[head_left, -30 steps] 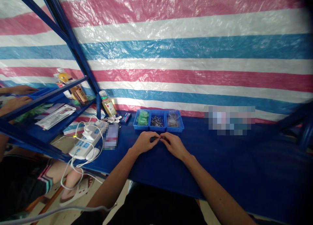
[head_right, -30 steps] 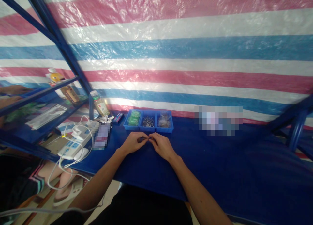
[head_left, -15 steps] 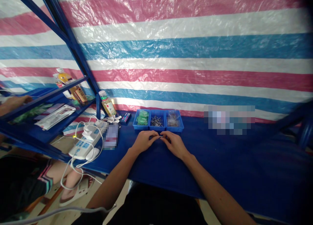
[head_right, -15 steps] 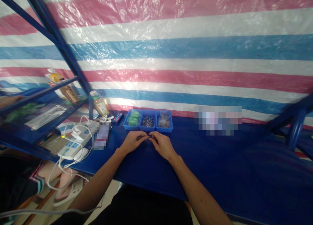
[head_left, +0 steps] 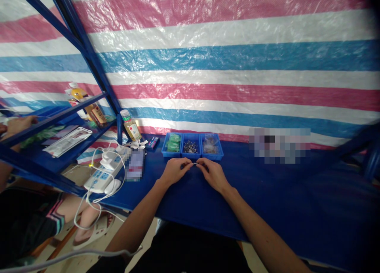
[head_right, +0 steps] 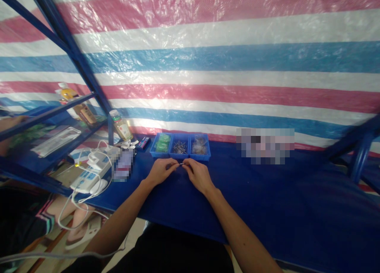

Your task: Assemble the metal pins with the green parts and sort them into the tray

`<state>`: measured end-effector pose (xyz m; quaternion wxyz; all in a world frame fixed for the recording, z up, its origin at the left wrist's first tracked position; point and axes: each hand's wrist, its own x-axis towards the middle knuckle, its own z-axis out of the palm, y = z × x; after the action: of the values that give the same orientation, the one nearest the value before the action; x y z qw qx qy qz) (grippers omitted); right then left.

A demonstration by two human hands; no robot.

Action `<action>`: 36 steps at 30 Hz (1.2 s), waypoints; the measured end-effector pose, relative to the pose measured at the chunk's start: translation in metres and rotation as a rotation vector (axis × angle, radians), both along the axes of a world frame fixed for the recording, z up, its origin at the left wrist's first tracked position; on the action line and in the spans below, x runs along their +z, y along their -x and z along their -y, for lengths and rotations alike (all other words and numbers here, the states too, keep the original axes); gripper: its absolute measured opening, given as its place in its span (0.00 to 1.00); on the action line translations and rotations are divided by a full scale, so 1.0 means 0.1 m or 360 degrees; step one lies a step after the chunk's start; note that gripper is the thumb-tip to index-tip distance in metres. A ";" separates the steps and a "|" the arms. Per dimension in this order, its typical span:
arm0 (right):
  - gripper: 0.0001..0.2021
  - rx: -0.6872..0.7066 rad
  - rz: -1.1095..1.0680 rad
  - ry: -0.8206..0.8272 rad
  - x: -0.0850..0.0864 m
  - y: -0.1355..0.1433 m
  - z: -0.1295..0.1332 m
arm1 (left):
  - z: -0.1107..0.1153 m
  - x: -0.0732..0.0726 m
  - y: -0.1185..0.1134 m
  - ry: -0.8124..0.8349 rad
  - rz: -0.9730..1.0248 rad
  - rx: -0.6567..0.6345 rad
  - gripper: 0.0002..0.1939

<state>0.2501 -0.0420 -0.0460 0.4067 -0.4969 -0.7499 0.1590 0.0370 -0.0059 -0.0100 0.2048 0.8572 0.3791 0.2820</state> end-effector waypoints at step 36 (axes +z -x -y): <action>0.14 -0.0157 0.0059 0.0029 0.06 -0.04 -0.01 | -0.03 -0.03 -0.10 0.0036 0.0434 0.0367 0.15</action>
<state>0.2540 -0.0413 -0.0397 0.3956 -0.5399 -0.7304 0.1364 0.0470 -0.0032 -0.0128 0.2301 0.7596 0.4467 0.4129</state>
